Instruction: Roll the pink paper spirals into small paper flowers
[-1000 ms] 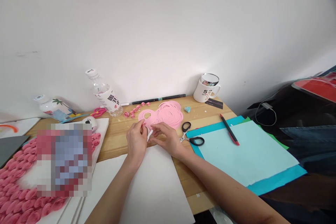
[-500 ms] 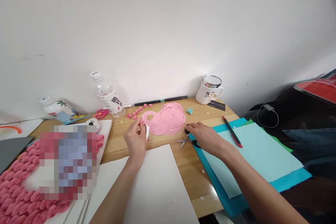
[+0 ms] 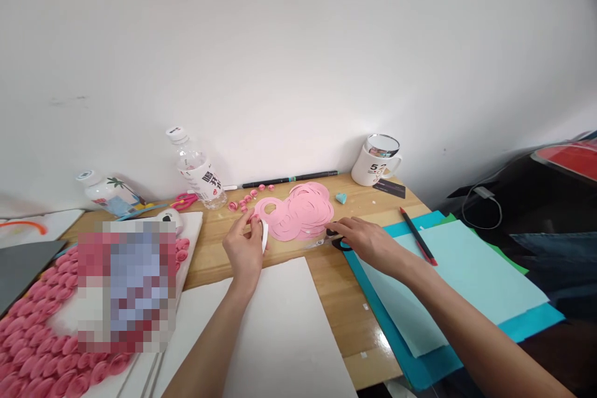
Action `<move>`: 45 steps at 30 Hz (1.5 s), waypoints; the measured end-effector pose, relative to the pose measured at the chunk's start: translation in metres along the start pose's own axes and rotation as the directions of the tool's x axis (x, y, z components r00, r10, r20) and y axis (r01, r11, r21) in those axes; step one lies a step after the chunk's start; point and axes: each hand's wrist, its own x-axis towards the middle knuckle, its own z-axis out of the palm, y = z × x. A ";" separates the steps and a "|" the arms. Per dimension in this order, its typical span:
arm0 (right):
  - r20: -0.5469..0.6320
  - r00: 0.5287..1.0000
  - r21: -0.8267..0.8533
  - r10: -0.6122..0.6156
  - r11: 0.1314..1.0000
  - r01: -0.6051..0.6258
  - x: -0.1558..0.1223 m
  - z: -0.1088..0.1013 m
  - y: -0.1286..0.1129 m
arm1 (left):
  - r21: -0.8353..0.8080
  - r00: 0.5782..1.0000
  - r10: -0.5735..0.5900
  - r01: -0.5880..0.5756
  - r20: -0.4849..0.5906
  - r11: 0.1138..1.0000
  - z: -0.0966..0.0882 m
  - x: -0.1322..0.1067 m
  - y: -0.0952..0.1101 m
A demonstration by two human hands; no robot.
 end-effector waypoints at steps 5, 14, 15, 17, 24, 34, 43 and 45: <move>-0.021 0.977 0.763 0.214 0.635 -0.123 0.001 -0.005 -0.007 | 0.002 1.000 -0.004 0.004 0.003 1.000 0.000 -0.002 0.003; 0.226 0.973 0.933 0.033 -0.296 -0.207 0.011 0.012 -0.037 | -0.026 0.998 -0.066 0.066 0.011 0.997 0.000 -0.004 0.004; 0.218 0.976 0.927 0.018 -0.318 -0.201 0.014 0.013 -0.039 | -0.028 0.998 -0.069 0.070 0.014 0.997 0.001 -0.004 0.004; 0.188 0.982 0.939 0.034 -0.300 -0.169 0.021 0.014 -0.042 | -0.027 0.997 -0.070 0.070 0.018 0.997 0.001 -0.004 0.004; 0.125 0.988 0.944 0.095 0.295 -0.148 0.039 0.011 -0.050 | -0.025 0.999 -0.036 0.037 0.026 0.999 0.002 -0.003 0.006; 0.048 0.988 0.628 0.148 0.764 -0.145 0.057 0.021 -0.050 | -0.041 0.998 -0.012 0.014 0.055 0.999 0.001 -0.002 0.001; 0.166 0.985 0.668 0.046 0.730 -0.147 0.066 0.021 -0.055 | -0.037 0.997 -0.023 0.025 0.067 0.999 0.002 -0.003 0.005; 0.179 0.983 0.673 0.044 0.723 -0.155 0.065 0.020 -0.055 | -0.035 0.997 -0.028 0.031 0.069 0.999 0.002 -0.003 0.006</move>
